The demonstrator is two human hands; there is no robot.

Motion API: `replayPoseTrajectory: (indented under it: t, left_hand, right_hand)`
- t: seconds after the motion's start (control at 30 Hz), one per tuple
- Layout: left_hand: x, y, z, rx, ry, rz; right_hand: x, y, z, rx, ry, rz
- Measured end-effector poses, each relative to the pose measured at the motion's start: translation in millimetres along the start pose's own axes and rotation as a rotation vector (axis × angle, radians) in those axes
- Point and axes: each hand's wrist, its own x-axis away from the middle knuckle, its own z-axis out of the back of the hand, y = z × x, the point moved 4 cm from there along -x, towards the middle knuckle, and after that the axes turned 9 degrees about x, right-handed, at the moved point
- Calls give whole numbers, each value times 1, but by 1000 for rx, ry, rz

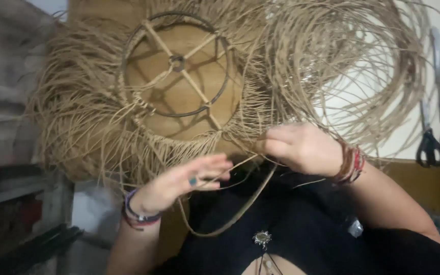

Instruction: Weaving and knotting natural fibers onto a circular frame to create a decorative object.

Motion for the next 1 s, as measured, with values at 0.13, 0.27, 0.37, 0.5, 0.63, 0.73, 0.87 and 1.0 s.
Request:
replayPoseTrajectory:
  t: [0.13,0.27,0.37,0.5,0.63,0.73,0.87,1.0]
  left_hand:
    - [17,-4,43,155,193,-97]
    - [8,-18,100,13,302,-113]
    - [-18,-25,108,153,348,-301]
    - [-51,-54,136,415,382,-630]
    - [-41,-75,118,421,564,-642]
    - [-31,-94,100,451,668,-639]
    - [-15,-68,54,-220,688,-650]
    - [-29,-41,5,-1425,523,-918]
  right_hand:
    - [-22,26,-12,-113,71,-37]
    - [-79,53,-27,-257,257,-337]
    - [-112,49,-70,-116,197,-453]
    - [-124,28,-79,219,105,-544]
    - [-101,6,-83,2,209,-642]
    - [-75,-2,-89,-531,383,-771]
    - [-48,0,-117,-1284,368,-852]
    - [-63,-1,-79,-735,23,-439]
